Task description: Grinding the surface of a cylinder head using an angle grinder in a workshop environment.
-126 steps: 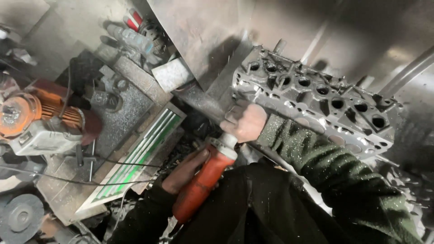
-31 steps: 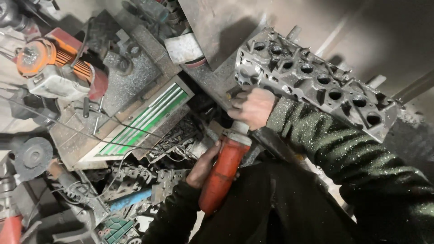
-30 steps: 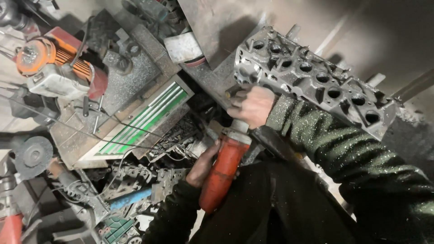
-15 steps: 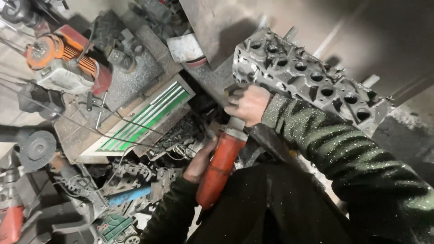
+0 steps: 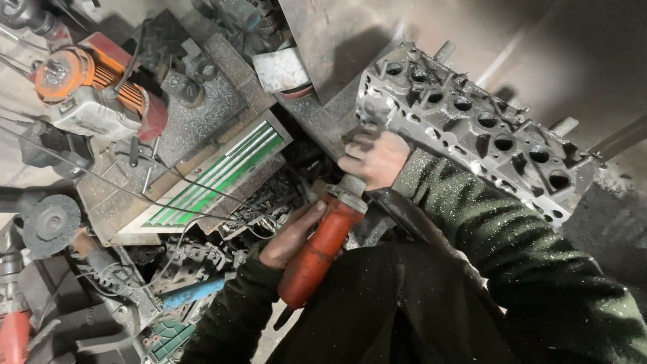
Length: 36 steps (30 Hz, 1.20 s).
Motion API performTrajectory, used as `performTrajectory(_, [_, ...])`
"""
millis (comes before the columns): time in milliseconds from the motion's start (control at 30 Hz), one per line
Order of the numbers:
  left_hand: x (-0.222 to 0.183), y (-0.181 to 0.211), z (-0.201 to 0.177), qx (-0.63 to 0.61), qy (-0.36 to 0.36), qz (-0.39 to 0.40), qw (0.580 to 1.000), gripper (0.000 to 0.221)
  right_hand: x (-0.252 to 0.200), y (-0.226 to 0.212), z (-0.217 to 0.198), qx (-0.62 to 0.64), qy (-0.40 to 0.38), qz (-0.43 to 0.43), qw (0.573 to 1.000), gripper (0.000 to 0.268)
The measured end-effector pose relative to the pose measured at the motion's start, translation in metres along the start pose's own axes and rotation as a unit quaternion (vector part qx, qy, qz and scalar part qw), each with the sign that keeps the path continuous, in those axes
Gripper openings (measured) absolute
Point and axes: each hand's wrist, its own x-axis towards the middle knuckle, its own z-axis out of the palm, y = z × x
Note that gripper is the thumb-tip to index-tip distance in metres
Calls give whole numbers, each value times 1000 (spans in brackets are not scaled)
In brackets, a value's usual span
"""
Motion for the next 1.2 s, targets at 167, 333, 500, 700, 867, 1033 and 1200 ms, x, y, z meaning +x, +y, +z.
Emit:
performTrajectory(167, [-14, 30, 11, 141, 28, 2, 990, 78, 8, 0, 7, -9, 18, 4, 1000, 35])
performTrajectory(333, [-1, 23, -19, 63, -28, -31, 997, 63, 7, -10, -1, -19, 6, 35, 999, 36])
performTrajectory(500, [6, 34, -26, 75, -43, -39, 995, 64, 6, -12, 6, -44, 27, 59, 997, 32])
performTrajectory(700, [10, 35, -39, 41, -52, -73, 995, 56, 20, -16, 0, -29, 29, 64, 997, 38])
performTrajectory(867, [10, 50, -39, 72, -68, -72, 992, 58, 3, -14, 16, -33, 1, 83, 996, 31])
performTrajectory(1033, [14, 57, -44, 81, -71, -89, 990, 62, 4, -11, 22, -35, 0, 82, 996, 36])
performTrajectory(1200, [17, 53, -51, 71, -47, -93, 992, 55, 5, -14, 21, -24, 1, 88, 996, 33])
